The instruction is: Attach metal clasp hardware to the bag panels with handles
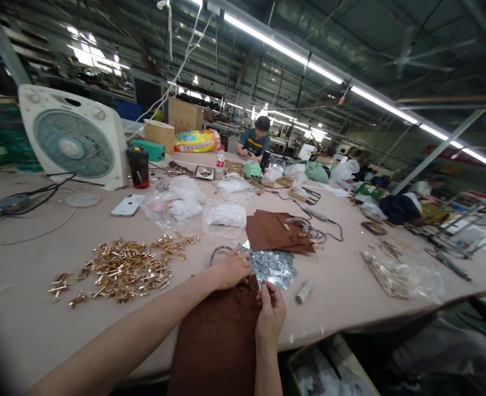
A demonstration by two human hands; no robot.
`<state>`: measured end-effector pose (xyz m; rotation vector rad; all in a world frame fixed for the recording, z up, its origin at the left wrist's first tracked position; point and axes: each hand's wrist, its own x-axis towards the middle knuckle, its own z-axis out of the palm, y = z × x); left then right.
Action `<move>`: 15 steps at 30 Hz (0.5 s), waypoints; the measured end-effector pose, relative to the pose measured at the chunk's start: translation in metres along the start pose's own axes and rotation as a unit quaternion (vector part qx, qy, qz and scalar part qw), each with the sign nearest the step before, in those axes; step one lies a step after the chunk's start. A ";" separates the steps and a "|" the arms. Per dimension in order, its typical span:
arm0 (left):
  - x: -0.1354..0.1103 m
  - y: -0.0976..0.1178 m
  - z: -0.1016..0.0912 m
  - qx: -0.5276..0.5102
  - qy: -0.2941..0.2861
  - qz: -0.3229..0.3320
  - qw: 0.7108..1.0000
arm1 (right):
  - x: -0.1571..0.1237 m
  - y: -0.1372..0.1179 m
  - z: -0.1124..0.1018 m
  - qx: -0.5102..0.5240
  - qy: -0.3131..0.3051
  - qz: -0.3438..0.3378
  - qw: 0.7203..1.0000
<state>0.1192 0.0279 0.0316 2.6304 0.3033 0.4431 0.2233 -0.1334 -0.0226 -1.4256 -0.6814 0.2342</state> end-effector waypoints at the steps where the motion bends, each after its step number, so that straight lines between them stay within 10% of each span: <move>1: 0.003 0.001 -0.002 -0.009 -0.007 -0.005 1.000 | -0.001 -0.002 0.000 -0.004 -0.005 0.008 1.000; 15: 0.035 0.021 0.012 -0.296 0.044 -0.180 0.937 | -0.007 -0.017 0.005 -0.046 -0.110 0.024 0.993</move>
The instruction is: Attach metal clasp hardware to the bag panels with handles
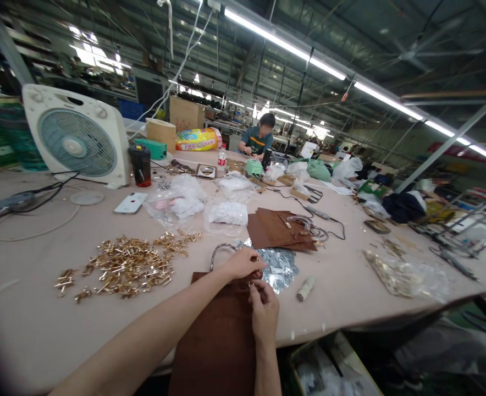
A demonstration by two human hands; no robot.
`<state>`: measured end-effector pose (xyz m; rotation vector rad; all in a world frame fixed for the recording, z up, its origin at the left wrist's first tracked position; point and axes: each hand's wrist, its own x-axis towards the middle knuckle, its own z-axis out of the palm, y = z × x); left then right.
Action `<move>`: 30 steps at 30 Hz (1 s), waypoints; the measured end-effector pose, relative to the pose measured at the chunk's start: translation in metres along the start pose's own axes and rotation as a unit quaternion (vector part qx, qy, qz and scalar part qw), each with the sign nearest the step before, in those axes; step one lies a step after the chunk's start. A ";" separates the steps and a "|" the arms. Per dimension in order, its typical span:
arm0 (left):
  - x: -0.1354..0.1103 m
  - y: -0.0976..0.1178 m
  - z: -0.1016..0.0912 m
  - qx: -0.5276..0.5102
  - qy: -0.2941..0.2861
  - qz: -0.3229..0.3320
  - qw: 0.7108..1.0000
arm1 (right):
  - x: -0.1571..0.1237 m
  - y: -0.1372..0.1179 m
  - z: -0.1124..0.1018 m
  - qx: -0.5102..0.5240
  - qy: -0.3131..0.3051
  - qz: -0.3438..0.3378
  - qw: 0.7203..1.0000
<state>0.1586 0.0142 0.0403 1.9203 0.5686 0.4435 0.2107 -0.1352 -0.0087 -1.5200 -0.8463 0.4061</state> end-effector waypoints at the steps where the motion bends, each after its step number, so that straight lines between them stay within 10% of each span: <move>1: 0.001 0.001 0.005 -0.023 -0.004 -0.002 1.000 | 0.000 0.000 0.001 -0.001 -0.011 -0.005 1.000; 10: -0.036 -0.016 0.005 -0.037 0.104 0.040 0.993 | 0.024 0.025 -0.005 0.090 0.083 0.102 0.987; 18: -0.060 -0.029 0.020 0.148 0.053 0.110 0.981 | 0.030 0.030 -0.014 0.164 0.033 0.117 0.979; 30: -0.053 -0.033 0.017 0.128 0.034 0.127 0.983 | 0.030 0.032 -0.016 0.138 0.008 0.104 0.985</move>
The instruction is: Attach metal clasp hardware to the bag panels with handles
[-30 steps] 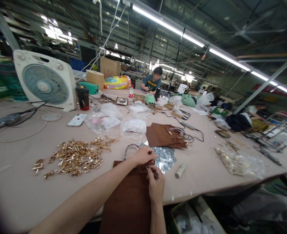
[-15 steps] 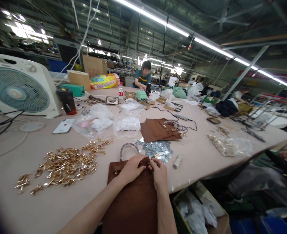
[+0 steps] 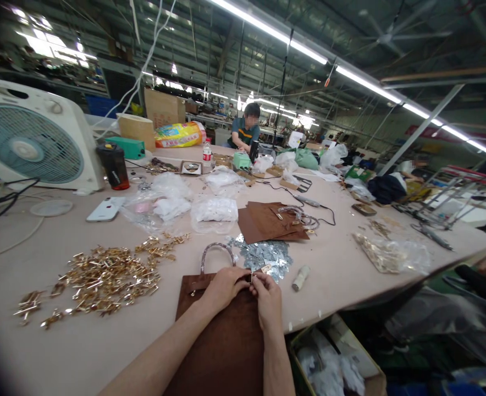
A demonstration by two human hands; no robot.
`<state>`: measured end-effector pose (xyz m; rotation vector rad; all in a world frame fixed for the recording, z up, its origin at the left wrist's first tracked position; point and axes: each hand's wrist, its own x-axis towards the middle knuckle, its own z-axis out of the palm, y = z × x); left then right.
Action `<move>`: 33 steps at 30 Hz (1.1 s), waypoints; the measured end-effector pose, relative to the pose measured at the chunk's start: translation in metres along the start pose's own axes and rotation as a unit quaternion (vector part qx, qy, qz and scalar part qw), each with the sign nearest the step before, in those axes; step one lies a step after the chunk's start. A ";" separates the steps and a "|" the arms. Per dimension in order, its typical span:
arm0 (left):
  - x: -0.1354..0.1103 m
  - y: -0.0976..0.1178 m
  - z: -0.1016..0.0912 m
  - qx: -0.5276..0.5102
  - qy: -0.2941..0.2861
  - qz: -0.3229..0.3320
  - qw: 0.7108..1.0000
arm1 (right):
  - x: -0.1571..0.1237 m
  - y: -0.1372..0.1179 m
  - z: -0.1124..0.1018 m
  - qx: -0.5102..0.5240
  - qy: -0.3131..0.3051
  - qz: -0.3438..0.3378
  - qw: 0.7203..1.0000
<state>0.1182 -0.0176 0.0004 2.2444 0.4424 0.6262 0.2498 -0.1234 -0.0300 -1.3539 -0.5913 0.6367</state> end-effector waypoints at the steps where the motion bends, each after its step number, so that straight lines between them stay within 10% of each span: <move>1: 0.000 -0.001 0.000 -0.001 0.000 0.001 1.000 | 0.000 0.000 0.000 -0.004 -0.001 0.000 1.000; 22: -0.007 0.003 0.006 0.030 0.055 -0.018 0.998 | -0.006 -0.006 0.003 -0.056 0.043 -0.031 0.997; 27: -0.018 0.010 -0.002 0.139 0.152 -0.066 0.976 | -0.008 -0.004 0.003 -0.086 0.073 -0.048 0.992; 33: -0.019 0.014 -0.006 0.267 0.121 -0.156 0.943 | -0.009 -0.007 0.005 -0.152 0.045 -0.048 0.986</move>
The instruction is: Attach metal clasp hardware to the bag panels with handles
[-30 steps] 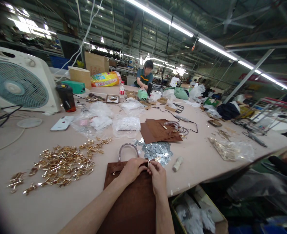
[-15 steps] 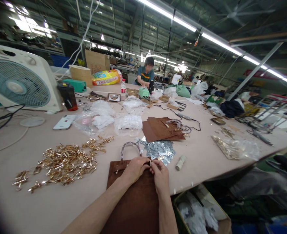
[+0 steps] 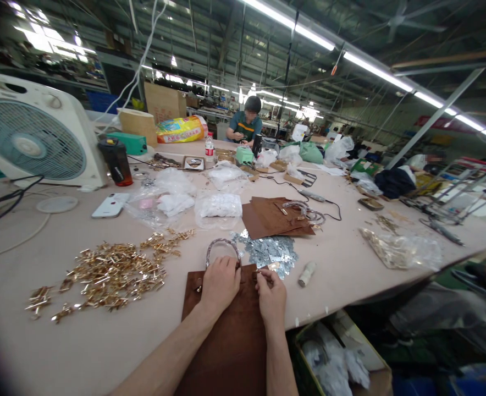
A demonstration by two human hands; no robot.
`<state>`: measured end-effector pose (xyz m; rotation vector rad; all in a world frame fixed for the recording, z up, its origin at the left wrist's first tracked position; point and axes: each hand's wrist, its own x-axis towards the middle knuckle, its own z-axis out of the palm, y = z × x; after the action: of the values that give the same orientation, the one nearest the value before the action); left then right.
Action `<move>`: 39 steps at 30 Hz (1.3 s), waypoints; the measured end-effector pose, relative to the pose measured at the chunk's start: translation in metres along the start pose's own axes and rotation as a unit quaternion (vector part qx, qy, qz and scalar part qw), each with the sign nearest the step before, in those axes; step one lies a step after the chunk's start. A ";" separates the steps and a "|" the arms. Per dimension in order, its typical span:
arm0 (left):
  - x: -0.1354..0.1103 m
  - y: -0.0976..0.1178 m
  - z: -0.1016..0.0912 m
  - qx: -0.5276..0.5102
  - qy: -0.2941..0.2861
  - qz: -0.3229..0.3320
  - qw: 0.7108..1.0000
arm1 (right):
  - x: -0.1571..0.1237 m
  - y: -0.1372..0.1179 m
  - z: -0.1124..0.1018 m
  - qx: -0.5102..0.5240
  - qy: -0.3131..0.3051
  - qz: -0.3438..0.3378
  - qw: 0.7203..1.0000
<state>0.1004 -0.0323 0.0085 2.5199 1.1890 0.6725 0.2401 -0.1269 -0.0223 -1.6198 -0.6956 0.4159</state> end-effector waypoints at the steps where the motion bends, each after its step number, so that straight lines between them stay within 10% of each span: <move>1: 0.000 0.000 0.001 0.008 -0.004 -0.001 1.000 | -0.001 0.000 0.000 -0.010 -0.006 -0.003 1.000; 39: 0.016 -0.002 -0.007 -0.032 -0.039 0.009 0.999 | -0.023 -0.002 0.003 -0.042 -0.020 -0.054 0.997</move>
<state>0.1043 -0.0186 0.0184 2.4827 1.1014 0.6016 0.2204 -0.1390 -0.0237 -1.6486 -0.8366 0.3446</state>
